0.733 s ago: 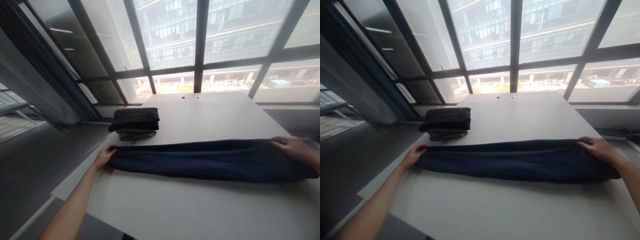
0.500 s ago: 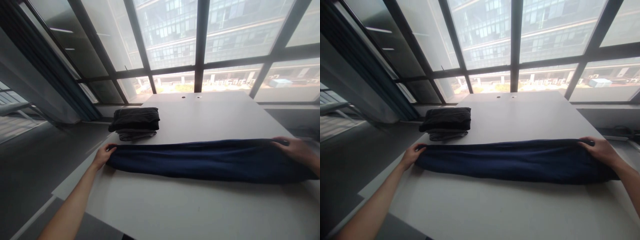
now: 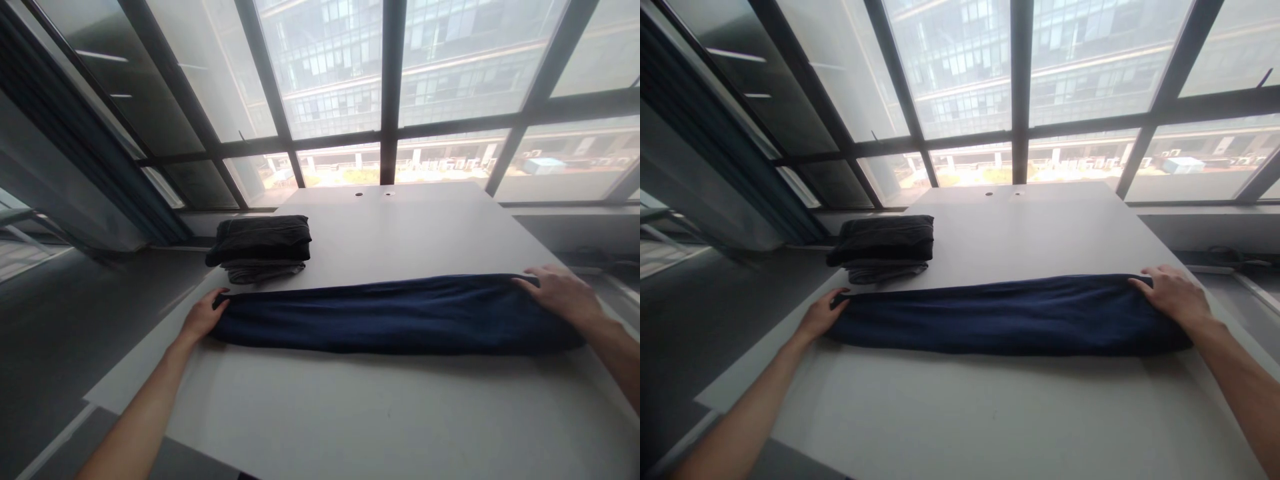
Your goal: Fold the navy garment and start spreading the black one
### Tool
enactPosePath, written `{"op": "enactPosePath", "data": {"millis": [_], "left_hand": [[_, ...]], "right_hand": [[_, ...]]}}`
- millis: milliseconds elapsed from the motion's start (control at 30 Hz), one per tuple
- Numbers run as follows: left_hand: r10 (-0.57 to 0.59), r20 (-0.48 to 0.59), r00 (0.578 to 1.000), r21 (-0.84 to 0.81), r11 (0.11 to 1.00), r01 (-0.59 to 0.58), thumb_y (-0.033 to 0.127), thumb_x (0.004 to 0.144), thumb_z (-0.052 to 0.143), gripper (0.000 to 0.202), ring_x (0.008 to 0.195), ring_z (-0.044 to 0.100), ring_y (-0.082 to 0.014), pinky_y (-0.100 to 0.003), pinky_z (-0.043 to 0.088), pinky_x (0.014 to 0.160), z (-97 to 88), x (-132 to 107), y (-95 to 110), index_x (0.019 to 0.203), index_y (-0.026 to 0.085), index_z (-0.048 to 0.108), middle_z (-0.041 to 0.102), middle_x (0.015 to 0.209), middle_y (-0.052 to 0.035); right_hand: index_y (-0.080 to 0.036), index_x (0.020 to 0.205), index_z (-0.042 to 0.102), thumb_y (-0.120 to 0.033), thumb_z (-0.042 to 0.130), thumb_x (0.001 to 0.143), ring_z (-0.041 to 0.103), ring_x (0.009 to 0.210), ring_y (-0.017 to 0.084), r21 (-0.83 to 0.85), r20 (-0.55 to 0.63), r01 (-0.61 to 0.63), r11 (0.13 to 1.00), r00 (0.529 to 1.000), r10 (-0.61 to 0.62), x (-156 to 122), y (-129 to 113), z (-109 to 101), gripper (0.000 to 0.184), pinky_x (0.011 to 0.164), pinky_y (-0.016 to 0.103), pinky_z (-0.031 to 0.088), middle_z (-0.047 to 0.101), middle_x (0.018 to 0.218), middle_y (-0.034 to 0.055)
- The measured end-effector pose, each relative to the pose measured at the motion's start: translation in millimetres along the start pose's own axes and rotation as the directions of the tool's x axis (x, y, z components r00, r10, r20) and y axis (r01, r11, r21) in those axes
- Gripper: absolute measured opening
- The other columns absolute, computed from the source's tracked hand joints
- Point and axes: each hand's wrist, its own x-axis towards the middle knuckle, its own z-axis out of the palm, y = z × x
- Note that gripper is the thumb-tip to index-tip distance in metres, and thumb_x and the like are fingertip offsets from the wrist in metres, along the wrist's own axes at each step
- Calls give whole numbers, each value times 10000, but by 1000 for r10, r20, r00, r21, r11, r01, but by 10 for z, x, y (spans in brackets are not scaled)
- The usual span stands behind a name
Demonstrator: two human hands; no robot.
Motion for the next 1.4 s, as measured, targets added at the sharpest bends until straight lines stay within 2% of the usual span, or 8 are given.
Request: {"op": "enactPosePath", "data": {"millis": [200, 300, 400, 567, 700, 900, 1133, 1400], "left_hand": [[73, -279, 958, 276, 961, 7, 338, 930, 456, 409, 1177, 608, -414, -552, 468, 1008, 82, -162, 758, 1235, 160, 661, 651, 1268, -187], [269, -67, 961, 163, 953, -256, 356, 973, 437, 408, 1237, 601, -355, -495, 431, 1096, 262, -290, 1538, 1242, 166, 679, 647, 1339, -154], [406, 155, 901, -23, 913, -407, 426, 1004, 436, 461, 1332, 558, -310, -445, 383, 1173, 523, -418, 2355, 1311, 174, 671, 618, 1424, -140], [544, 375, 751, -191, 838, -512, 500, 1049, 378, 557, 1495, 383, -299, -525, 277, 1235, 1024, -643, 3155, 1530, 246, 496, 454, 1594, -114], [573, 412, 708, -159, 811, -563, 592, 1032, 387, 605, 1573, 161, -341, -629, 163, 1236, 1293, -779, 3193, 1588, 354, 387, 238, 1697, -78], [588, 371, 719, -128, 799, -588, 618, 1026, 373, 626, 1578, 148, -330, -605, 131, 1250, 1374, -816, 3111, 1604, 382, 337, 223, 1705, -54], [537, 356, 765, -113, 837, -535, 679, 994, 383, 669, 1576, 147, -346, -632, 49, 1250, 1348, -825, 3133, 1596, 388, 360, 246, 1699, -45], [519, 437, 735, -141, 846, -514, 685, 999, 355, 692, 1578, 120, -360, -658, 90, 1237, 1215, -828, 3202, 1603, 347, 357, 211, 1705, -69]], "right_hand": [[-121, 1308, 675, -449, 405, 1037, 506, 1329, 310, 182, 26, 214, 960, 975, -222, -347, -778, -223, 504, 1123, 420, 382, 586, 1419, 183], [-202, 1406, 628, -522, 388, 1026, 415, 1449, 297, 377, 101, 342, 861, 909, -405, -539, -1442, -252, 552, 1203, 446, 340, 501, 1541, 115], [-257, 1528, 507, -585, 356, 1024, 267, 1537, 311, 441, 219, 341, 830, 856, -468, -675, -1959, -188, 621, 1232, 553, 261, 346, 1648, 84], [-256, 1596, 393, -670, 322, 1011, 117, 1575, 294, 351, 292, 351, 868, 840, -458, -831, -2227, -27, 720, 1249, 591, 126, 186, 1695, 104], [-266, 1608, 366, -668, 312, 1016, 119, 1575, 276, 330, 275, 373, 867, 841, -466, -869, -2193, 7, 718, 1257, 565, 108, 175, 1695, 106], [-255, 1608, 368, -656, 324, 1018, 155, 1570, 274, 356, 264, 360, 862, 847, -462, -866, -2216, -16, 715, 1263, 550, 115, 203, 1691, 96], [-203, 1577, 419, -577, 235, 1050, 102, 1579, 291, 214, 67, 178, 961, 978, -196, -761, -1917, -5, 673, 1245, 620, 62, 221, 1690, 111], [-197, 1585, 406, -625, 229, 1022, 176, 1565, 306, 150, 265, 128, 980, 950, -165, -708, -1702, 219, 729, 1212, 640, 197, 265, 1674, 141]]}}
